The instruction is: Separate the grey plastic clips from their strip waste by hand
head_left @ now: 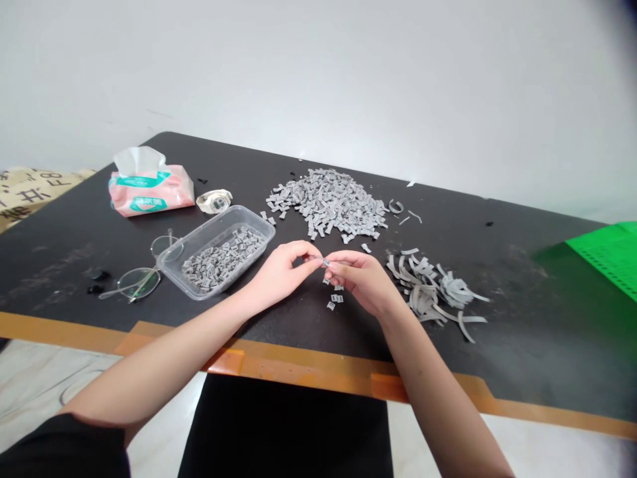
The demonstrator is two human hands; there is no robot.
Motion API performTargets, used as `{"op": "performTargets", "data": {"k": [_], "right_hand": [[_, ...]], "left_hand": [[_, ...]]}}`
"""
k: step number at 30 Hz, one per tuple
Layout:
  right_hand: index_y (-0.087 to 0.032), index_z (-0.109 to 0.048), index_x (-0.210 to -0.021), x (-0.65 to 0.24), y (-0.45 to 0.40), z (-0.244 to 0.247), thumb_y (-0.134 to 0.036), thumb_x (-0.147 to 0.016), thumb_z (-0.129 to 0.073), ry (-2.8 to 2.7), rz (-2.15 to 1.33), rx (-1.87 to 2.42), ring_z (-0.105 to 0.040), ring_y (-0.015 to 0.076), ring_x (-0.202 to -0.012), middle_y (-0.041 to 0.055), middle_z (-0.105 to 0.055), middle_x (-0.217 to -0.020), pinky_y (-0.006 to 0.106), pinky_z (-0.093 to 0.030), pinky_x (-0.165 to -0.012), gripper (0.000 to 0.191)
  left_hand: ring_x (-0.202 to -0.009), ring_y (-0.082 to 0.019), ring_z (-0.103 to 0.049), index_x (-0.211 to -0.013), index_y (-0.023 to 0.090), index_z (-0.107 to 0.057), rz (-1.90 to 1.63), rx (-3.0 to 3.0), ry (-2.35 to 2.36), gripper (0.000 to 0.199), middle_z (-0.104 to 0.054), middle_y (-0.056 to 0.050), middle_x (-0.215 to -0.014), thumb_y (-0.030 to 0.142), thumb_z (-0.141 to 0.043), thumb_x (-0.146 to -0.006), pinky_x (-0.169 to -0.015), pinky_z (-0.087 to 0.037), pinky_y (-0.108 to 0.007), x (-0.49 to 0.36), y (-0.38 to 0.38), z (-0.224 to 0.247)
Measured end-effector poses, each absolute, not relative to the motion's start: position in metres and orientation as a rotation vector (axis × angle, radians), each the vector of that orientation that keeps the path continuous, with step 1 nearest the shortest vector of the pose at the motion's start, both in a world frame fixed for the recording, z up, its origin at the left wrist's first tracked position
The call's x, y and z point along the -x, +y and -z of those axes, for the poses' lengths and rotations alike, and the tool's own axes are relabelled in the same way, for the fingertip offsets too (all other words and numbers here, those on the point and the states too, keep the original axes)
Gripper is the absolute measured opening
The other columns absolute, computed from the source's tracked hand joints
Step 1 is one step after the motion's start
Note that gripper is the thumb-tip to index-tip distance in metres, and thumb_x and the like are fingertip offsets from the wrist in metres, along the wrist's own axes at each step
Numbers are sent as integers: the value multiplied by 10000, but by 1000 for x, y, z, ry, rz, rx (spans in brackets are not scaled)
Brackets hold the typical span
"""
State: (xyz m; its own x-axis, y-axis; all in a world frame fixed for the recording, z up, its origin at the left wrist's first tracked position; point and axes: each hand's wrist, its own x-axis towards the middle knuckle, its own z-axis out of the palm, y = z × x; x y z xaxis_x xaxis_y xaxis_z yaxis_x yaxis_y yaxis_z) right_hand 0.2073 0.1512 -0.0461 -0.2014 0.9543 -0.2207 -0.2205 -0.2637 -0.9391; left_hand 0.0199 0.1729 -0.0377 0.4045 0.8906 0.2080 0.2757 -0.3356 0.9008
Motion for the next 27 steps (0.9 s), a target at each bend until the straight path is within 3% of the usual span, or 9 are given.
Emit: {"op": "performTargets", "data": {"k": [7, 13, 21, 27], "right_hand": [[-168, -656, -692, -207, 151, 48, -342, -780, -729, -1156, -1464, 1133, -471, 100, -575, -33, -576, -582, 257, -355, -602, 208], [-163, -675, -691, -207, 153, 48, -322, -701, -774, -1146, -1450, 1198, -484, 106, -553, -27, -593, -564, 264, -363, -589, 188], [-173, -680, -678, -204, 152, 50, -326, -681, -781, -1213, -1394, 1260, -449, 93, -489, -38, -593, -522, 259, -342, -537, 183], [-171, -659, -661, -203, 152, 50, -366, -670, -802, -1239, -1387, 1301, -450, 89, -487, -47, -571, -511, 255, -342, -535, 242]], "left_hand": [[-892, -185, -641, -845, 173, -664, -936, -1742, 1012, 211, -709, -32, -892, 340, -560, -922, -883, -485, -298, -20, 173, 37], [-894, -196, -642, -852, 166, -675, -871, -1637, 1024, 236, -717, -42, -907, 385, -595, -888, -873, -486, -307, -20, 175, 37], [-794, -183, -634, -718, 170, -663, -805, -1616, 1014, 269, -699, -24, -785, 385, -589, -863, -802, -489, -302, -21, 174, 35], [-796, -191, -657, -764, 168, -719, -763, -1591, 991, 215, -743, -35, -816, 365, -649, -818, -791, -496, -307, -21, 174, 37]]}}
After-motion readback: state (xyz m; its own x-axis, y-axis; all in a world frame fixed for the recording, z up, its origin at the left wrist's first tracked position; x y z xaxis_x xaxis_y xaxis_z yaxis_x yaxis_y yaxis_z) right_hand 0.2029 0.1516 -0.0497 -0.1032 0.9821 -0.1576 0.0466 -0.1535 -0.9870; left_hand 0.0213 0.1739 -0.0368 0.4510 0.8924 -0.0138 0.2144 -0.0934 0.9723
